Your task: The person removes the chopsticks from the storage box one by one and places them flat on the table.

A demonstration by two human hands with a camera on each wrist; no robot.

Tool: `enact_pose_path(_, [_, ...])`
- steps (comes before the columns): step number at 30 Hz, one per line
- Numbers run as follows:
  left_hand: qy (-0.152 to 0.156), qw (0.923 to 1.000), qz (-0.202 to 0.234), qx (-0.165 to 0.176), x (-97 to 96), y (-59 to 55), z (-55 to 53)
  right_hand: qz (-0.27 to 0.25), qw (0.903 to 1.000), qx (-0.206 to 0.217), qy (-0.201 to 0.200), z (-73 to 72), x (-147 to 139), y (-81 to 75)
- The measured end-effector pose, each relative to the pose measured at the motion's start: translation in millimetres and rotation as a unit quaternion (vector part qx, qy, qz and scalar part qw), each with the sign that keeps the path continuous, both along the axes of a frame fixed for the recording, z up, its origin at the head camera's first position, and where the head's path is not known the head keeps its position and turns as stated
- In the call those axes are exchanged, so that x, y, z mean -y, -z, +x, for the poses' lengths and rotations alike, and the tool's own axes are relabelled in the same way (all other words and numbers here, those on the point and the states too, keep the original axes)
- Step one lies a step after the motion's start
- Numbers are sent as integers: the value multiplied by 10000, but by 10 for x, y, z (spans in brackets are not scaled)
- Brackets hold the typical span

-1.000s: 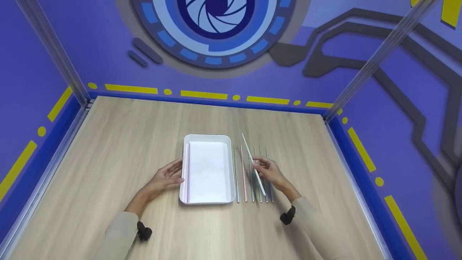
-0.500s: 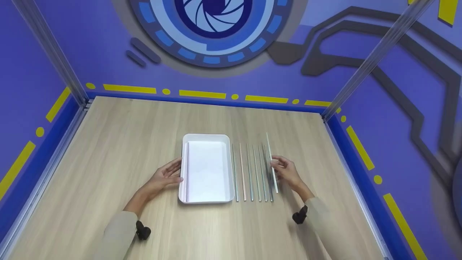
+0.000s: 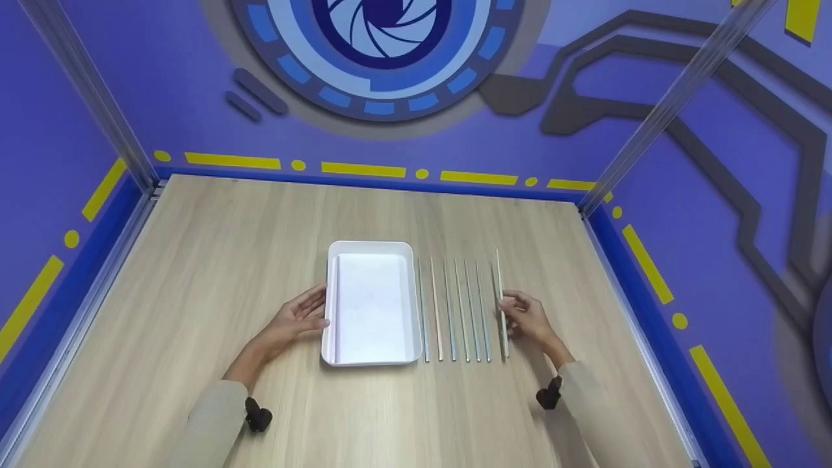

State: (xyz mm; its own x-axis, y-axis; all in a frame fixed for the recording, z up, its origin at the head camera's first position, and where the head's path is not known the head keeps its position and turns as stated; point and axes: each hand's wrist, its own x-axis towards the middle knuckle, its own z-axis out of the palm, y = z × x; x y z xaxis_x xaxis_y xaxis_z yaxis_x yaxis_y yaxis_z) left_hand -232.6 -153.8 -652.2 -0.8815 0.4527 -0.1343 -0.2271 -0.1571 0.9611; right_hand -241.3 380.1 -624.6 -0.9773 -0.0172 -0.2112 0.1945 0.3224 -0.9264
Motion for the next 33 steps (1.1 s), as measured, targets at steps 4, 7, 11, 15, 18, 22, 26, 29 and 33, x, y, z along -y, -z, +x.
enact_pose_path(4, [-10,10000,-92,-37,-5,3,6,101,9999,-14,-48,31,-27,57])
enact_pose_path(7, [-8,9999,-159,-54,-4,7,1,242,9996,-143,-74,35,-25,91])
enact_pose_path(11, [-52,9999,-161,24,-5,7,2,461,9985,-283,9,39,13,116])
enact_pose_path(15, [11,10000,-51,24,-3,2,10,815,9958,-398,94,45,64,129])
enact_pose_path(18, [52,10000,-30,6,-3,-2,15,1023,9935,-481,156,47,89,140])
enact_pose_path(22, [14,10000,-29,0,-5,-7,21,889,9944,-529,221,60,97,148])
enact_pose_path(26, [20,10000,25,-10,-6,-15,23,561,9968,-478,295,79,95,156])
enact_pose_path(29, [17,10000,19,1,-3,-21,26,550,9971,-401,335,82,96,152])
enact_pose_path(33, [-14,10000,-3,-9,1,-19,30,560,9971,-375,346,51,105,113])
